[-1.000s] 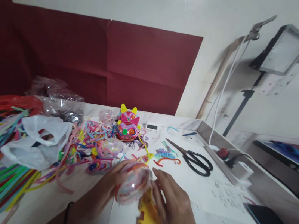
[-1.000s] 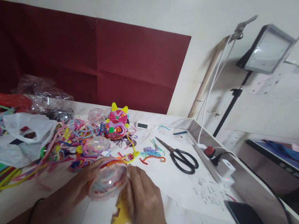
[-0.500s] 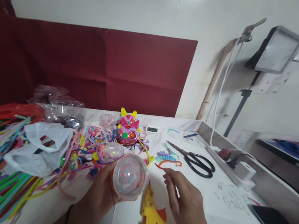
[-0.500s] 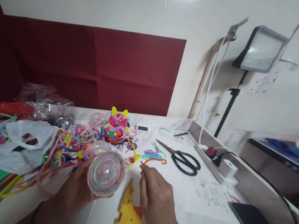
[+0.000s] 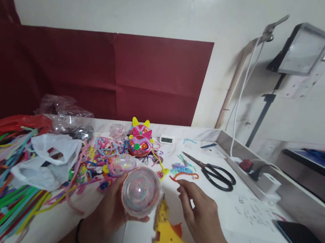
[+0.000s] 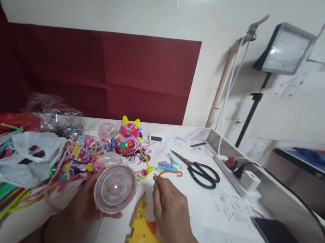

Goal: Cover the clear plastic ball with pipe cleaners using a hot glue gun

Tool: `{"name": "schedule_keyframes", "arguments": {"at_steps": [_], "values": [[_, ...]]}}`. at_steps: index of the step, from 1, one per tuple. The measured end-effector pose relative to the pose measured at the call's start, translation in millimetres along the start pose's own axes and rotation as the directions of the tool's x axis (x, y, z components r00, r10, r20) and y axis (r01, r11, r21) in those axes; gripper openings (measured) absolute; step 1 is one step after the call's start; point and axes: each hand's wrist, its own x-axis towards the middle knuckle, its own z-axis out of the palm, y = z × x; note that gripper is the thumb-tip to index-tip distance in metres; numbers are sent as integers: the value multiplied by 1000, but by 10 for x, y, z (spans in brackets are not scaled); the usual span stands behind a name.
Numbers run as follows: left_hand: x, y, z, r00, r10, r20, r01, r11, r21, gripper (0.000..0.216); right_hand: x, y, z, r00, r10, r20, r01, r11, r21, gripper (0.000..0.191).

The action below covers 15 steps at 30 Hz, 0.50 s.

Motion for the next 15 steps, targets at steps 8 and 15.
{"name": "schedule_keyframes", "arguments": {"at_steps": [8, 15], "values": [[-7, 19, 25, 993, 105, -55, -103, 993, 52, 44, -18, 15, 90, 941, 261, 216, -293, 947, 135, 30], [78, -17, -91, 988, 152, -8, -152, 988, 22, 44, -16, 35, 103, 921, 296, 252, -342, 925, 165, 30]]}}
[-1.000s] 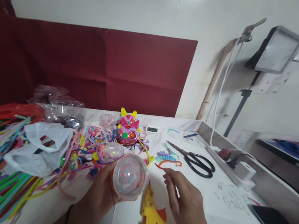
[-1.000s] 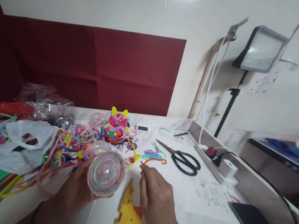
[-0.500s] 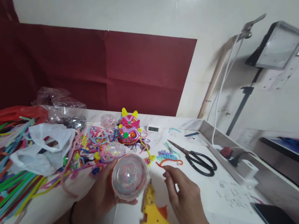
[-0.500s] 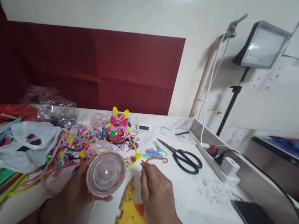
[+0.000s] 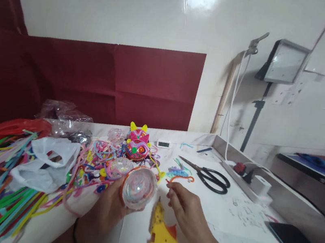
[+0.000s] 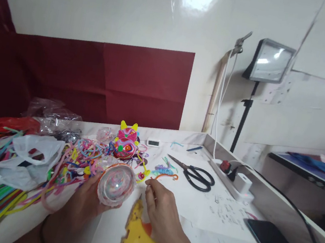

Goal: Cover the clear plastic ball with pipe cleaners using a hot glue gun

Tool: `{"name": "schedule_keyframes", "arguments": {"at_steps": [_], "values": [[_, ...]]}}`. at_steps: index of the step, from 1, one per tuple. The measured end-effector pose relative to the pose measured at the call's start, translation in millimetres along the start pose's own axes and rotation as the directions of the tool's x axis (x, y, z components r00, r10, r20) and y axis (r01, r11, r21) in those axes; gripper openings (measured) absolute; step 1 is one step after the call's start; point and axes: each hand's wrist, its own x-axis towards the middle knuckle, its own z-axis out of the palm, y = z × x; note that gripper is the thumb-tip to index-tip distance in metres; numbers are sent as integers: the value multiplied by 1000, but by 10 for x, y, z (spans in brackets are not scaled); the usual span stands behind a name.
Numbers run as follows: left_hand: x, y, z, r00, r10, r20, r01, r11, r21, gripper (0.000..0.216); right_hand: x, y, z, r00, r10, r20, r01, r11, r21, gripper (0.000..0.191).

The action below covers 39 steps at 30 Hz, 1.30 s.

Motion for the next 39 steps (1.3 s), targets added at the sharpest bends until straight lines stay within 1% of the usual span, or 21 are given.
{"name": "schedule_keyframes", "arguments": {"at_steps": [2, 6, 9, 11, 13, 17, 20, 24, 27, 30, 33, 36, 38, 39], "values": [[38, -41, -61, 1000, 4, 24, -5, 1000, 22, 44, -1, -6, -1, 1000, -2, 5, 2, 1000, -1, 31], [121, -109, -157, 980, 164, 116, -180, 974, 139, 57, -1, -52, -12, 1000, -20, 13, 20, 1000, -12, 31], [176, -102, -204, 934, 321, 154, -353, 890, 290, 61, 2, -73, -18, 999, -45, 15, 46, 996, -71, 30], [199, -66, -233, 900, 406, 160, -435, 815, 381, 65, 5, -63, -18, 998, -62, 8, 62, 992, -114, 29], [209, -17, -260, 877, 452, 162, -474, 760, 444, 67, 7, -40, -16, 997, -75, 8, 76, 987, -142, 28], [186, 65, -272, 839, 510, 188, -519, 648, 558, 65, 2, -10, -13, 995, -101, 26, 104, 978, -182, 27], [145, 82, -224, 807, 555, 202, -540, 554, 634, 65, -8, -24, -4, 992, -122, 45, 129, 970, -208, 26], [94, 45, -137, 758, 608, 236, -561, 424, 711, 67, -24, -34, 27, 987, -140, 79, 155, 958, -240, 26], [54, -13, -91, 728, 620, 294, -584, 335, 739, 66, -33, -1, 53, 983, -159, 96, 179, 946, -270, 29], [14, -93, -70, 710, 604, 361, -612, 277, 741, 68, -38, 47, 67, 975, -192, 115, 219, 926, -307, 41], [-9, -187, -83, 697, 554, 455, -647, 211, 733, 72, -36, 78, 68, 963, -231, 140, 266, 903, -337, 51], [-24, -258, -108, 676, 475, 562, -687, 134, 714, 80, -30, 90, 67, 952, -261, 160, 302, 886, -352, 53], [-47, -275, -110, 681, 432, 591, -697, 134, 704, 85, -30, 94, 67, 947, -276, 165, 318, 881, -351, 51], [-63, -275, -104, 690, 413, 595, -697, 157, 700, 87, -32, 95, 66, 945, -284, 162, 324, 880, -346, 49]]}}
